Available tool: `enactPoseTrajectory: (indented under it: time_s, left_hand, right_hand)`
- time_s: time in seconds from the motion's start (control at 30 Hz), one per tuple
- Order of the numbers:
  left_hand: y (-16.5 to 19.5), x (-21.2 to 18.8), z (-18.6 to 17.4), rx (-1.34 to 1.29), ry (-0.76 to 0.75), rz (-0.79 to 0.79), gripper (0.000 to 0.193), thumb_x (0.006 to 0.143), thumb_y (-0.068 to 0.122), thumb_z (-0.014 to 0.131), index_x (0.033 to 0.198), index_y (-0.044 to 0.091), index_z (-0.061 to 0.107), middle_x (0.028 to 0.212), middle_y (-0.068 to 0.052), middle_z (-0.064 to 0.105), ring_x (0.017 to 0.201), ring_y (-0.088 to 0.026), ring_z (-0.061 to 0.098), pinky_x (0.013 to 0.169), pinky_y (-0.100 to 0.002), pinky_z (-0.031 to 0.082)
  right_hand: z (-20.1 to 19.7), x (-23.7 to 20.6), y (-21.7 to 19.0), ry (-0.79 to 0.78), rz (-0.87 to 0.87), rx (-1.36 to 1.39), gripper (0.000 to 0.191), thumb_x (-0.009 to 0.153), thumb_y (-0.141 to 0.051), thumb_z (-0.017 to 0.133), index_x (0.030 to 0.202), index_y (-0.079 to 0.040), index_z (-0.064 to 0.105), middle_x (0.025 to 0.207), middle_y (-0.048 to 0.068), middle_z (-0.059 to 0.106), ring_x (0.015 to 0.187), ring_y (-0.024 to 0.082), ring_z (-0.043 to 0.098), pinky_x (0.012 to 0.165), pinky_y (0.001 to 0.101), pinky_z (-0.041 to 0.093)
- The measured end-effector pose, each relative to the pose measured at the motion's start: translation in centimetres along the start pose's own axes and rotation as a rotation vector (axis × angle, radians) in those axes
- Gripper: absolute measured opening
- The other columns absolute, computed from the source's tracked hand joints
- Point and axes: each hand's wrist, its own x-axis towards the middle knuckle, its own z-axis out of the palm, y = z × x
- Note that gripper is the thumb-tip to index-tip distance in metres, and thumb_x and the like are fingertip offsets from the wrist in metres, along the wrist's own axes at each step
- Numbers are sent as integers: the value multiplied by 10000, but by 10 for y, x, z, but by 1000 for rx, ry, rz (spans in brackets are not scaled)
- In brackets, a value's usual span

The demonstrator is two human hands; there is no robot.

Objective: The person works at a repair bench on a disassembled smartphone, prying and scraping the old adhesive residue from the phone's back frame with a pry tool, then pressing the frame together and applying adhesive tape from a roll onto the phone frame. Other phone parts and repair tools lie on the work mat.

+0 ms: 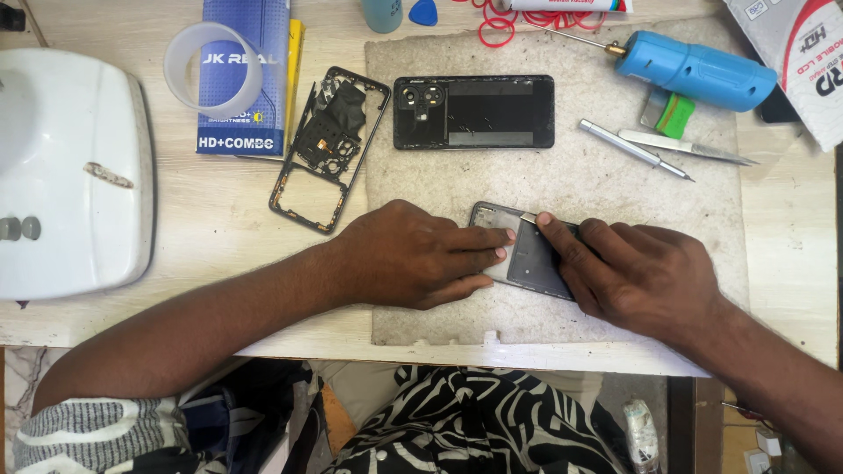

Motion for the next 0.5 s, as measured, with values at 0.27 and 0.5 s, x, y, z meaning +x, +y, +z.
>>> enactPoseTrajectory:
  time_s: [0.27,0.5]
  left_hand:
    - [0,0,0,2,-11,-3,327,995,326,680,1166,52,732,1324,-35,698,768,-161,758,522,-310,574]
    - [-1,1,0,-2,-28,-5,327,996,338,674,1153,58,734,1333,-33,694,739,-154,755,501,-304,569]
  right_hand:
    - [1,1,0,-1,-8,8,584,821,-167,801,1392,-135,681,738,-11,594,481,131,563,431,338,490]
    - [2,-4,1,12,5,16,591,811,-184,804,1387,-133,678,762,-3,612,495,135,567,430,337,479]
